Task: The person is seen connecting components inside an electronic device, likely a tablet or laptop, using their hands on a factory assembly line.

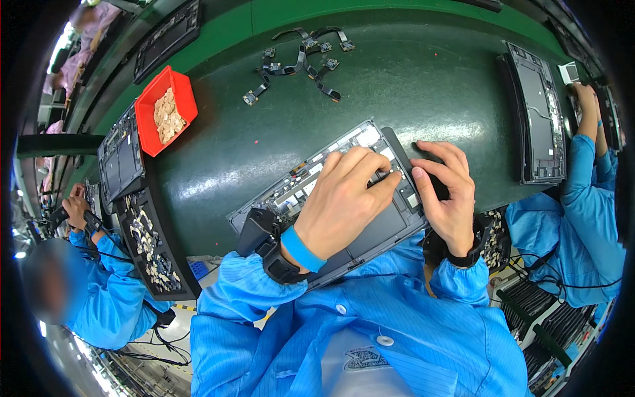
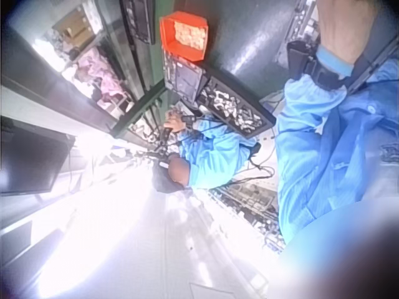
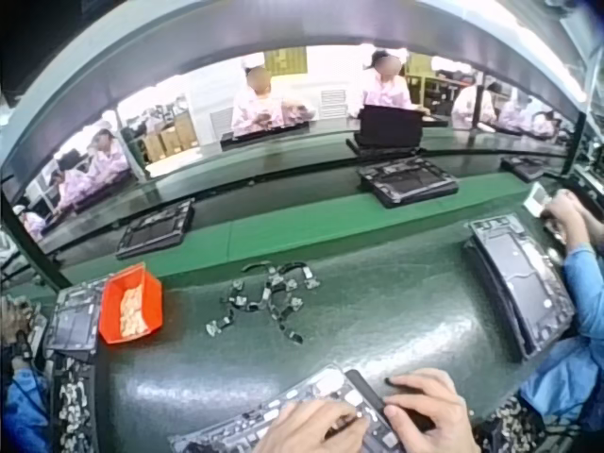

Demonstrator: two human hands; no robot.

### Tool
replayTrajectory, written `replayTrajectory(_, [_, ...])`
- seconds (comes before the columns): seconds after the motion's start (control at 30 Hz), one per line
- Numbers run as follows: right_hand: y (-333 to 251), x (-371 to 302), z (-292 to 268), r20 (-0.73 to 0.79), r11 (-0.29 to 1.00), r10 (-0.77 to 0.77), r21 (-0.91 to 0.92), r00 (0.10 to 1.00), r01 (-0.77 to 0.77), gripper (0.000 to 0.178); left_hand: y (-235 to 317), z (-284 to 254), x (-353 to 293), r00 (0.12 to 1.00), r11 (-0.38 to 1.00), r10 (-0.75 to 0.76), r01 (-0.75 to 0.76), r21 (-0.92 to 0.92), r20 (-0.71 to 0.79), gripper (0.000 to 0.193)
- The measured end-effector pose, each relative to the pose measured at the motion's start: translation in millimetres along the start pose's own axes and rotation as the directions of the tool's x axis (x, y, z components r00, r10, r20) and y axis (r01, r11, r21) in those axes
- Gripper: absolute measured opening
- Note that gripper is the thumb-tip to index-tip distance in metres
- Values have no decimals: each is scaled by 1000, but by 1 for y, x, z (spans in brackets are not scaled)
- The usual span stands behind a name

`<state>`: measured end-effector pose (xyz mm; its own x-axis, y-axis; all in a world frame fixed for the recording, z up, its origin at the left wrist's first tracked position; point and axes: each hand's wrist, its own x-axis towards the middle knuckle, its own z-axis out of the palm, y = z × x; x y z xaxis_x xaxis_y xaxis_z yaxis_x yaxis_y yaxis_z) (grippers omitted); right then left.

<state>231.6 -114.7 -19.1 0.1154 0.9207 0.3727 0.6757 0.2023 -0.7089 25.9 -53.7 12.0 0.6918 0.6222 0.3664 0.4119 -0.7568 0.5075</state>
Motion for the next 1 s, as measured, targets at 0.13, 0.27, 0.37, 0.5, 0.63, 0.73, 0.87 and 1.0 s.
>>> replayTrajectory(0.13, [-1, -1, 0, 36, 999, 47, -19, 998, -46, 14, 2, 4, -4, 1000, 1000, -13, 12, 22, 17, 32])
replayTrajectory(0.27, [-4, 1, 1, 80, 994, 114, -14, 990, -113, 16, 13, 5, -6, 995, 993, -52, 43, 110, 81, 37])
replayTrajectory(0.37, [-9, 4, 5, 53, 991, 118, -63, 992, -114, 19, 41, -8, -9, 974, 969, -163, 128, 212, 157, 59])
replayTrajectory(0.5, [-32, 6, 4, 50, 953, 118, -287, 992, -99, 22, 48, -9, -43, 922, 957, -267, 219, 193, 280, 97])
replayTrajectory(0.63, [-50, 0, 19, 37, 904, 136, -413, 990, -109, 22, 43, -4, -57, 932, 976, -210, 182, 118, 295, 95])
replayTrajectory(0.73, [-47, -3, 21, 80, 926, 199, -341, 977, -161, 22, 40, 6, -66, 956, 987, -146, 124, 102, 255, 91])
replayTrajectory(0.87, [-56, 5, 10, 215, 893, 423, 69, 880, -446, 23, 40, 0, -75, 970, 989, -121, 100, 108, 209, 88])
replayTrajectory(1.0, [-56, 18, -27, 296, 718, 518, 360, 803, -596, 25, 49, -20, -63, 983, 996, -89, 89, 13, 157, 81])
